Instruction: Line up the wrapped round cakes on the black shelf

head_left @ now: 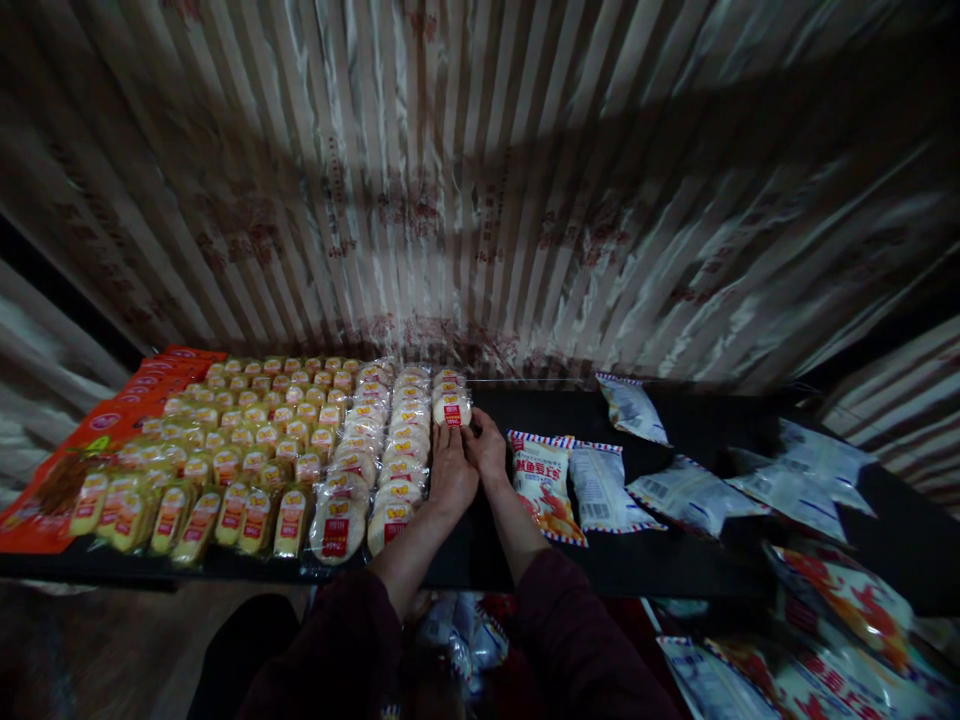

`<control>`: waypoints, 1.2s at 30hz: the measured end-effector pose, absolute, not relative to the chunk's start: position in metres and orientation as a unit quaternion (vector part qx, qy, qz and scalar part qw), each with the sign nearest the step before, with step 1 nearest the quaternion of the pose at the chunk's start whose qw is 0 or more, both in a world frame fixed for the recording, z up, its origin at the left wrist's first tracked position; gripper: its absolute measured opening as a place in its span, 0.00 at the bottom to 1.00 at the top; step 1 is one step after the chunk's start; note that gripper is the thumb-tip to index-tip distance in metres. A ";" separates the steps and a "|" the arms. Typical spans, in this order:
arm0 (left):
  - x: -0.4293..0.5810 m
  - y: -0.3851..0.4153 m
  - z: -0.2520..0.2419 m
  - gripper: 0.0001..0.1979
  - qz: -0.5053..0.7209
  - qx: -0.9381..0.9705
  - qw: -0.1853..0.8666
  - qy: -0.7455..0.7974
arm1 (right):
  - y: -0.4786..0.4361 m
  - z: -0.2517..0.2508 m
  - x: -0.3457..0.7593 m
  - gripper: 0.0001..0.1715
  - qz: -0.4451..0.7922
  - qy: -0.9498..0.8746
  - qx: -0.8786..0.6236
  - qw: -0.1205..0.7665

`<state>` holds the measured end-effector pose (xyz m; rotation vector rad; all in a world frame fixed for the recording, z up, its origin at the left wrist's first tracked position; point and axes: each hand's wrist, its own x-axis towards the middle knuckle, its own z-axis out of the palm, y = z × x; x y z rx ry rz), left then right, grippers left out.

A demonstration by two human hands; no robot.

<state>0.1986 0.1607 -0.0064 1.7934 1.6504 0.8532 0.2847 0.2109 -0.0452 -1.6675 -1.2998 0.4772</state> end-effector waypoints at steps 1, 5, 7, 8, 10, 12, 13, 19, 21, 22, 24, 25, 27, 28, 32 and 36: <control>0.198 0.161 -0.006 0.27 0.314 0.669 0.277 0.614 | 0.211 -0.045 0.285 0.22 0.198 -0.530 -0.679 0.467; 0.197 0.162 -0.002 0.28 0.316 0.657 0.289 0.620 | 0.212 -0.045 0.286 0.23 0.208 -0.531 -0.678 0.463; 0.197 0.162 0.000 0.28 0.314 0.654 0.296 0.621 | 0.212 -0.045 0.286 0.24 0.214 -0.531 -0.676 0.464; 0.197 0.162 0.000 0.28 0.311 0.655 0.298 0.621 | 0.211 -0.045 0.286 0.24 0.217 -0.531 -0.674 0.465; 0.197 0.162 0.001 0.28 0.305 0.657 0.295 0.623 | 0.211 -0.044 0.285 0.24 0.222 -0.533 -0.669 0.468; 0.197 0.162 0.001 0.28 0.301 0.661 0.289 0.623 | 0.209 -0.043 0.285 0.24 0.221 -0.536 -0.665 0.471; 0.197 0.162 0.001 0.28 0.301 0.663 0.286 0.623 | 0.209 -0.043 0.285 0.24 0.220 -0.537 -0.663 0.472; 0.196 0.161 0.002 0.28 0.294 0.669 0.279 0.623 | 0.205 -0.040 0.282 0.25 0.214 -0.528 -0.669 0.477; 0.196 0.160 0.004 0.28 0.292 0.671 0.275 0.624 | 0.204 -0.039 0.282 0.25 0.207 -0.528 -0.675 0.472; 0.195 0.159 0.005 0.28 0.291 0.670 0.275 0.625 | 0.203 -0.038 0.282 0.25 0.203 -0.529 -0.678 0.468; 0.195 0.158 0.007 0.28 0.292 0.667 0.277 0.627 | 0.201 -0.037 0.282 0.25 0.195 -0.535 -0.684 0.457; 0.195 0.158 0.007 0.28 0.291 0.667 0.278 0.627 | 0.200 -0.036 0.282 0.25 0.192 -0.537 -0.685 0.453; 0.195 0.158 0.007 0.28 0.289 0.669 0.279 0.625 | 0.198 -0.036 0.283 0.24 0.188 -0.536 -0.686 0.455; 0.195 0.158 0.007 0.28 0.290 0.670 0.279 0.623 | 0.196 -0.035 0.283 0.24 0.187 -0.534 -0.684 0.460; 0.196 0.157 0.004 0.28 0.303 0.668 0.275 0.621 | 0.193 -0.036 0.284 0.22 0.188 -0.533 -0.676 0.473; 0.197 0.156 0.002 0.28 0.313 0.668 0.279 0.615 | 0.192 -0.037 0.286 0.22 0.197 -0.542 -0.671 0.466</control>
